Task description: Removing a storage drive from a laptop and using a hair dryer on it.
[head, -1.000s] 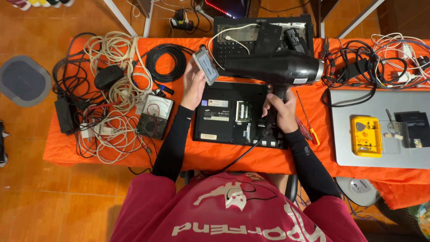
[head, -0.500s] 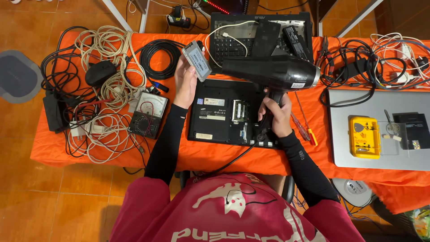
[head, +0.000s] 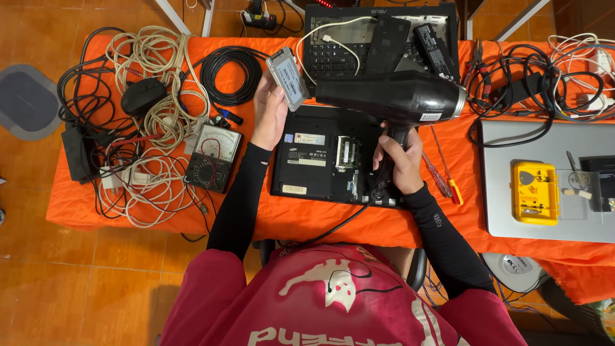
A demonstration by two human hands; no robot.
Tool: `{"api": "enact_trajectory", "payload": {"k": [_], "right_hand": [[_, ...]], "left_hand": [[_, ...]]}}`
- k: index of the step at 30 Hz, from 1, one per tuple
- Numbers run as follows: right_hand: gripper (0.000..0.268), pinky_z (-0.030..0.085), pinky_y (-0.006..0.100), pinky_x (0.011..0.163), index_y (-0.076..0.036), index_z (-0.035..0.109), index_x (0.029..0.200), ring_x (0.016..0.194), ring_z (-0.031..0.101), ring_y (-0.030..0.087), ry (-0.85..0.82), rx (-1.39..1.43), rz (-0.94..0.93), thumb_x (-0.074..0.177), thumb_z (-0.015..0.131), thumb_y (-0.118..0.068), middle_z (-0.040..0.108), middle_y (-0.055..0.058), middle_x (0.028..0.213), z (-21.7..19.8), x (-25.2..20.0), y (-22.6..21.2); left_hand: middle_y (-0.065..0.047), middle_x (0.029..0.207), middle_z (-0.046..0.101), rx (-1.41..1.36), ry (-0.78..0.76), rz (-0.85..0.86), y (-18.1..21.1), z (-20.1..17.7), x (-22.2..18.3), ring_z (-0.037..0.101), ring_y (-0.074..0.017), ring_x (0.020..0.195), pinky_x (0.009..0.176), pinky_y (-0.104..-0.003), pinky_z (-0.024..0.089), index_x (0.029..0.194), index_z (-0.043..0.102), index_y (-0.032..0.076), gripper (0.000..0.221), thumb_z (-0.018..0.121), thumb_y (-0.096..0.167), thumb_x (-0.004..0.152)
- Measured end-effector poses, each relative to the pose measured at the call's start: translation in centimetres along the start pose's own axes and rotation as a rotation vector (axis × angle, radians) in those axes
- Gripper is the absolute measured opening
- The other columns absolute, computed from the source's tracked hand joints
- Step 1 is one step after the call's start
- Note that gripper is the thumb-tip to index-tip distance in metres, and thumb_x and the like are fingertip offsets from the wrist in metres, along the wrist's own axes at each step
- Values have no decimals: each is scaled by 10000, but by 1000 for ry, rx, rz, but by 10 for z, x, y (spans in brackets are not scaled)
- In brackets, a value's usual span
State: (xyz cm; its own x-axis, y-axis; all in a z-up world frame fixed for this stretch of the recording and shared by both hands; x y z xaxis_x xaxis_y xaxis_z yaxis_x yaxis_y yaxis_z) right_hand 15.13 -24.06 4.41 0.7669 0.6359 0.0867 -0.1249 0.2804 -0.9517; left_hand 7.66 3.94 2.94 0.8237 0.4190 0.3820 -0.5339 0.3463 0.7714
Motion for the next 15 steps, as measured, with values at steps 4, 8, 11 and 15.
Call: {"api": "enact_trajectory", "payload": {"k": [4, 8, 11, 15], "right_hand": [[284, 512, 307, 557, 39, 497, 1235, 559, 563, 181, -10, 1, -5, 983, 561, -75, 544, 90, 712, 1, -2, 1], [289, 515, 304, 560, 41, 492, 1241, 564, 564, 178, -14, 3, -14, 985, 563, -74, 545, 89, 717, 1, -2, 1], [291, 518, 305, 557, 43, 494, 1242, 568, 562, 174, -10, 7, -17, 985, 565, -75, 544, 84, 730, 1, -1, 1], [289, 518, 302, 553, 36, 492, 1242, 553, 567, 176, -23, 5, -16, 987, 565, -80, 540, 81, 712, 3, 0, -1]], "left_hand": [[-171, 1556, 477, -9, 0, 4, -4, -4, -1, 435, -281, 1519, 1293, -434, 338, 1564, 358, -17, 662, 645, 276, 1044], [-174, 1557, 485, -4, 4, 13, -6, -9, -1, 442, -287, 1514, 1300, -439, 340, 1570, 360, -14, 652, 642, 265, 1052], [-184, 1568, 479, -31, -1, -7, -4, -6, 1, 439, -278, 1512, 1301, -444, 341, 1574, 360, -5, 638, 627, 270, 1064], [-190, 1614, 429, -49, 9, -61, -5, -5, 0, 401, -268, 1540, 1291, -439, 334, 1605, 296, 30, 683, 574, 344, 1066]]}}
Point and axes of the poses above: each hand's wrist, its own x-axis towards the middle knuckle, its own z-axis out of the palm, y = z × x, the point moved 8 cm from there along x, towards the middle knuckle
